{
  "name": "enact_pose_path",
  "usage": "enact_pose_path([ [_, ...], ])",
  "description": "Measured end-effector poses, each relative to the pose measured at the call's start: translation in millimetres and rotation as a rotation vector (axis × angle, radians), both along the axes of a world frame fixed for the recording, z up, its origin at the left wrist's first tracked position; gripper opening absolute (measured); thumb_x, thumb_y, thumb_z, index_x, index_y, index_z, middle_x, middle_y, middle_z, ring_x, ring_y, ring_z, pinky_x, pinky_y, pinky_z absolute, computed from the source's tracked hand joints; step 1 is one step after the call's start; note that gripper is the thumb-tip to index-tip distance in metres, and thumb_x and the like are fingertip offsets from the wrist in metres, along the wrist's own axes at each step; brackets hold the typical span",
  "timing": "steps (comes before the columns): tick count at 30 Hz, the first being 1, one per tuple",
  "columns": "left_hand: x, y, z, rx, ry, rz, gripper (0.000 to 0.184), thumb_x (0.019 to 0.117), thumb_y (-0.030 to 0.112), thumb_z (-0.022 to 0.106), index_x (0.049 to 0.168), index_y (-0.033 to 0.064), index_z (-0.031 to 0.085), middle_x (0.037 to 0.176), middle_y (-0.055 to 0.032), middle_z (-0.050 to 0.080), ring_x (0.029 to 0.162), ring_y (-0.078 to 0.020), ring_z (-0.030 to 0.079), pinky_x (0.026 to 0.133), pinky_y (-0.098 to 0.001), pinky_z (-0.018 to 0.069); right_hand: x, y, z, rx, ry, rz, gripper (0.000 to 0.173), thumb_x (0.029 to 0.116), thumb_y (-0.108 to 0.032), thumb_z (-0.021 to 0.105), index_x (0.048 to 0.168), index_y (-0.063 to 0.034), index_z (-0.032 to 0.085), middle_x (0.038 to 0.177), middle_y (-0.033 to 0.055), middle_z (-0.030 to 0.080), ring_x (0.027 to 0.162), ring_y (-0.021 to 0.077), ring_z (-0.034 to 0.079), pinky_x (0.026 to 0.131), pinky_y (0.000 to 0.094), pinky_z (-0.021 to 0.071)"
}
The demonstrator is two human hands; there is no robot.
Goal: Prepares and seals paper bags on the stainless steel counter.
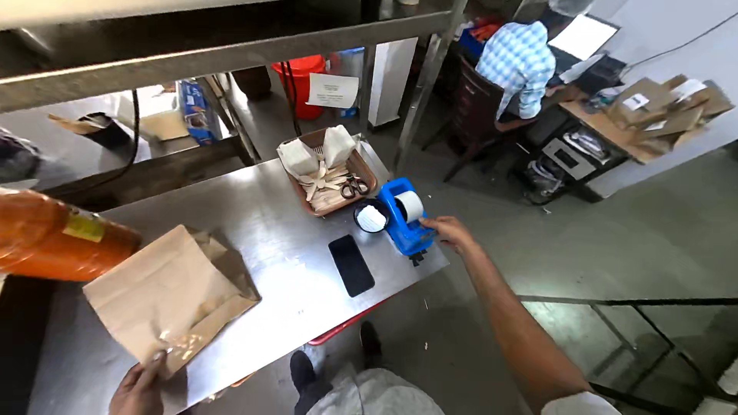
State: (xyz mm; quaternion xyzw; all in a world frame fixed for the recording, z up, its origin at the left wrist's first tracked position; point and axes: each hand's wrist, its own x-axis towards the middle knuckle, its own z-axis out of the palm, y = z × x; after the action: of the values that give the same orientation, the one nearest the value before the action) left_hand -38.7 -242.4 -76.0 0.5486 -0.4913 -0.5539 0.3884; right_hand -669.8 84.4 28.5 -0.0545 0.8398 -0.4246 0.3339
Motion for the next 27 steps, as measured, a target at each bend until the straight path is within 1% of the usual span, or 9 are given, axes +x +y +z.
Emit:
enact_pose_path([
  [2, -0.2, 1.0, 1.3, 0.012, -0.010, -0.002, 0.010, 0.0999, 0.014, 0.063, 0.106, 0.0058, 0.059, 0.086, 0.0049, 0.068, 0.077, -0.0053, 0.067, 0.074, -0.0270, 0.0594, -4.0, -10.3, 2.1, -0.030, -0.026, -0.026, 0.024, 0.0954, -0.025, 0.072, 0.105, -0.0027, 0.073, 0.096, 0.0095, 0.072, 0.079, 0.0142, 0.063, 0.068, 0.0344, 0.0508],
  [5, 1.2, -0.3, 2.2, 0.019, -0.025, -0.013, 0.011, 0.1002, 0.015, 0.063, 0.106, 0.0057, 0.059, 0.085, 0.0052, 0.068, 0.076, -0.0054, 0.067, 0.074, -0.0274, 0.0594, 12.9, 8.6, 39.6, -0.085, 0.057, -0.053, 0.019, 0.0916, -0.016, 0.076, 0.101, 0.0001, 0.075, 0.101, 0.0117, 0.073, 0.089, 0.0172, 0.063, 0.078, 0.0413, 0.0499],
  [7, 2.9, -0.1, 2.9, 0.017, -0.031, -0.014, 0.011, 0.1000, 0.014, 0.062, 0.106, 0.0054, 0.059, 0.084, 0.0055, 0.068, 0.076, -0.0050, 0.067, 0.074, -0.0273, 0.0595, 39.2, 37.1, 60.5, -0.084, 0.104, -0.093, 0.012, 0.0931, -0.014, 0.074, 0.093, -0.0019, 0.072, 0.098, 0.0084, 0.072, 0.085, 0.0136, 0.059, 0.072, 0.0365, 0.0461],
  [9, 4.1, -1.2, -0.2, 0.011, -0.027, -0.008, 0.010, 0.0999, 0.013, 0.062, 0.106, 0.0057, 0.058, 0.083, 0.0060, 0.067, 0.075, -0.0046, 0.066, 0.074, -0.0269, 0.0593, 52.5, 60.4, 37.3, -0.080, 0.012, -0.190, 0.012, 0.0946, -0.013, 0.072, 0.094, -0.0013, 0.073, 0.097, 0.0088, 0.073, 0.085, 0.0150, 0.062, 0.073, 0.0363, 0.0489],
  [12, 7.1, -0.4, -4.4, 0.012, -0.015, -0.018, 0.011, 0.1007, 0.014, 0.061, 0.107, 0.0061, 0.059, 0.083, 0.0063, 0.067, 0.074, -0.0049, 0.066, 0.073, -0.0268, 0.0596, 57.7, 81.3, -34.8, -0.160, -0.297, -0.346, 0.025, 0.0957, -0.027, 0.072, 0.111, -0.0079, 0.071, 0.107, 0.0062, 0.070, 0.094, 0.0179, 0.062, 0.081, 0.0390, 0.0511],
  [17, -1.8, 2.9, 6.2, 0.041, -0.047, -0.062, 0.019, 0.1001, 0.017, 0.062, 0.111, 0.0019, 0.061, 0.088, 0.0002, 0.068, 0.076, -0.0072, 0.066, 0.072, -0.0285, 0.0594, 134.3, 66.5, -47.7, -0.357, -0.545, -0.406, 0.017, 0.1054, -0.021, 0.055, 0.108, -0.0065, 0.064, 0.084, 0.0035, 0.067, 0.068, 0.0128, 0.064, 0.063, 0.0300, 0.0572],
  [20, -4.1, 4.7, 19.9, 0.110, -0.107, -0.042, 0.027, 0.1017, 0.014, 0.061, 0.120, -0.0057, 0.060, 0.099, -0.0118, 0.068, 0.082, -0.0150, 0.065, 0.076, -0.0362, 0.0581, 208.5, 38.7, -36.0, -0.313, -0.449, -0.281, 0.021, 0.1057, -0.020, 0.056, 0.119, -0.0036, 0.061, 0.095, 0.0052, 0.068, 0.075, 0.0129, 0.066, 0.067, 0.0297, 0.0578],
  [23, 7.2, 0.9, 18.8, 0.133, -0.084, -0.067, 0.031, 0.0997, 0.019, 0.066, 0.120, -0.0031, 0.065, 0.104, -0.0167, 0.071, 0.089, -0.0236, 0.069, 0.081, -0.0441, 0.0596, 284.8, -23.0, -19.5, -0.426, -0.344, 0.013, 0.017, 0.1024, -0.011, 0.057, 0.108, 0.0019, 0.066, 0.096, 0.0101, 0.073, 0.083, 0.0178, 0.071, 0.075, 0.0331, 0.0611],
  [27, 13.5, -5.8, 13.1, 0.158, -0.022, -0.131, 0.027, 0.0960, 0.022, 0.072, 0.111, -0.0003, 0.070, 0.094, -0.0128, 0.071, 0.081, -0.0212, 0.067, 0.075, -0.0410, 0.0582, 372.3, -144.1, 4.3, -0.642, -0.228, 0.399, 0.012, 0.0939, -0.010, 0.066, 0.096, 0.0011, 0.072, 0.091, 0.0097, 0.075, 0.083, 0.0199, 0.072, 0.079, 0.0368, 0.0622],
])
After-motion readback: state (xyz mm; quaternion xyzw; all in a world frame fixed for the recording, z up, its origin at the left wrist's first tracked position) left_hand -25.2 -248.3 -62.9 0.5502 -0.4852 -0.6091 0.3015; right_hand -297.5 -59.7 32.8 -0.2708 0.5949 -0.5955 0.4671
